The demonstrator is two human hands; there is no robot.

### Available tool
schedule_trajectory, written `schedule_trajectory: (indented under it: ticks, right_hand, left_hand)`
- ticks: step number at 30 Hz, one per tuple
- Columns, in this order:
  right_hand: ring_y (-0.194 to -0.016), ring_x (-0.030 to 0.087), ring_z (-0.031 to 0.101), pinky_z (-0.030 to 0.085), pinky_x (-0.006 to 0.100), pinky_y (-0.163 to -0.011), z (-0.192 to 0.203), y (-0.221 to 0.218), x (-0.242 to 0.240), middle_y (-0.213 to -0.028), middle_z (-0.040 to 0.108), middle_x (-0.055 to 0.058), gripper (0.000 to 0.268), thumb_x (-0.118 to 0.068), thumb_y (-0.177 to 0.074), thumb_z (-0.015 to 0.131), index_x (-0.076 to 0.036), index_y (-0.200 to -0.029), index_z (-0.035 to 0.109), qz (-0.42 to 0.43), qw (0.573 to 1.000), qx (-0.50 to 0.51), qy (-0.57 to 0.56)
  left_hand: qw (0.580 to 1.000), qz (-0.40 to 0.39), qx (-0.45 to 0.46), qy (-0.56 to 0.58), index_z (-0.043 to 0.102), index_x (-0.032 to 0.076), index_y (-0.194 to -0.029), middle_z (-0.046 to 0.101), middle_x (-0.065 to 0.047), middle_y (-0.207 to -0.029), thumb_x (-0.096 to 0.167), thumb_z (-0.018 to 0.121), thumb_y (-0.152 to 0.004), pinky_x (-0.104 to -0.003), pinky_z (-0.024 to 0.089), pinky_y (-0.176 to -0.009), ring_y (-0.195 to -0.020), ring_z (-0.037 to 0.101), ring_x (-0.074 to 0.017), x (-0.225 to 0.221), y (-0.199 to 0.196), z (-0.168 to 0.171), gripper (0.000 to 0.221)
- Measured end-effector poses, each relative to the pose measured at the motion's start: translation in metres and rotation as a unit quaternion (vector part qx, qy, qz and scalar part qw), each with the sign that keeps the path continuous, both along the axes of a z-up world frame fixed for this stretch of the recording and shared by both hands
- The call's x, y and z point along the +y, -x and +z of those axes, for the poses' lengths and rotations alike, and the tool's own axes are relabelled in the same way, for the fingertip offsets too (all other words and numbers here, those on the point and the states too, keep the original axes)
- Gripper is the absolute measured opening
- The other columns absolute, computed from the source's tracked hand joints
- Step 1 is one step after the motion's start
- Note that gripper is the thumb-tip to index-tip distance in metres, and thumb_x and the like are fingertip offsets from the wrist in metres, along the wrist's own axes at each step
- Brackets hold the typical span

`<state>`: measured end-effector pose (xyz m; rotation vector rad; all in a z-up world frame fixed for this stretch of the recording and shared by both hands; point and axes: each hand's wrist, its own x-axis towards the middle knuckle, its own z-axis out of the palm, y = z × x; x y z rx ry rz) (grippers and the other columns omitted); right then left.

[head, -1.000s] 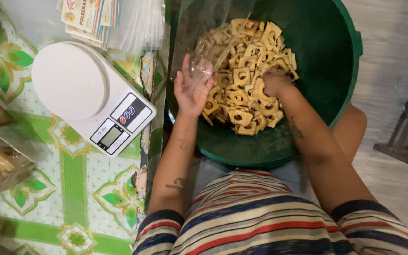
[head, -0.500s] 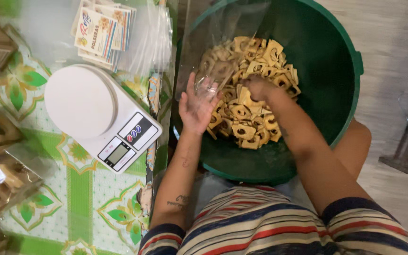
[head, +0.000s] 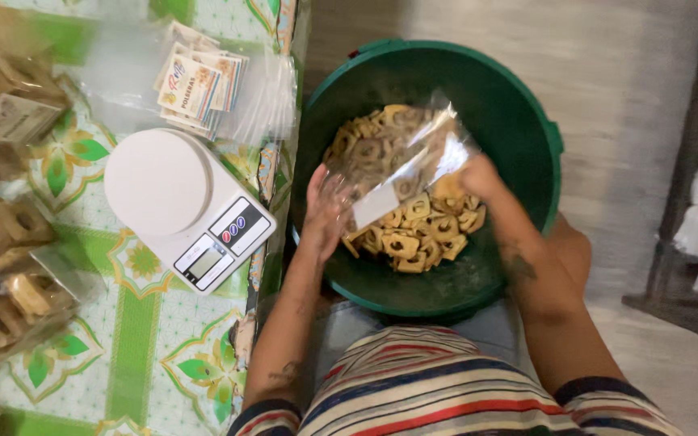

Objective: The person scoops dried, ring-shaped snacks from a green bucket into clear plastic bags. They place the filled bags on a digital scale to weigh them, then set the weighed bags aside on a table covered with a patterned cloth.

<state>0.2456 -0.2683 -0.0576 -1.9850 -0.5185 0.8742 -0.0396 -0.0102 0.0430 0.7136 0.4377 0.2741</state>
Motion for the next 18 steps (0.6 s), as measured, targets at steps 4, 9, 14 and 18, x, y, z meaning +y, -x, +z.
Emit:
schedule_trajectory:
  ticks: [4, 9, 14, 18]
  right_hand:
    - [-0.098, 0.021, 0.071, 0.060, 0.036, -0.089, 0.132, -0.008, -0.035, -0.113, 0.077, 0.005, 0.024, -0.015, -0.103, 0.052, -0.019, -0.110, 0.075, 0.020, 0.850, -0.033, -0.525]
    - [-0.121, 0.034, 0.068, 0.056, 0.044, -0.106, 0.235, 0.044, -0.066, -0.138, 0.065, 0.020, 0.036, -0.010, -0.103, 0.061, -0.002, -0.138, 0.060, 0.054, 0.931, -0.143, -0.332]
    - [-0.125, 0.041, 0.061, 0.051, 0.046, -0.103, 0.283, 0.100, -0.067, -0.133, 0.064, 0.019, 0.071, -0.007, -0.069, 0.082, -0.003, -0.135, 0.057, 0.314, 0.866, -0.349, -0.173]
    - [-0.121, 0.042, 0.061, 0.049, 0.049, -0.100, 0.316, 0.119, -0.066, -0.126, 0.066, 0.018, 0.073, -0.012, -0.065, 0.082, -0.003, -0.134, 0.060, 0.361, 0.845, -0.376, -0.122]
  left_hand:
    - [0.999, -0.033, 0.009, -0.036, 0.022, 0.024, -0.164, 0.035, -0.010, -0.157, 0.036, 0.093, -0.069, -0.050, 0.042, -0.106, -0.139, 0.043, -0.0330, -0.007, 0.038, 0.020, 0.119]
    - [0.997, -0.052, -0.030, 0.039, 0.022, 0.023, -0.161, 0.037, -0.011, -0.158, 0.051, 0.087, -0.076, -0.055, 0.048, -0.109, -0.139, 0.045, -0.0320, -0.030, 0.061, 0.033, 0.111]
    - [0.997, -0.067, -0.011, 0.022, 0.026, 0.022, -0.161, 0.040, -0.009, -0.153, 0.055, 0.085, -0.074, -0.052, 0.049, -0.102, -0.132, 0.046, -0.0326, -0.039, 0.062, 0.029, 0.110]
    - [0.989, -0.127, -0.064, 0.035, 0.031, 0.017, -0.163, 0.041, -0.013, -0.148, 0.055, 0.087, -0.080, -0.051, 0.050, -0.109, -0.136, 0.051, -0.0352, -0.039, 0.065, 0.026, 0.107]
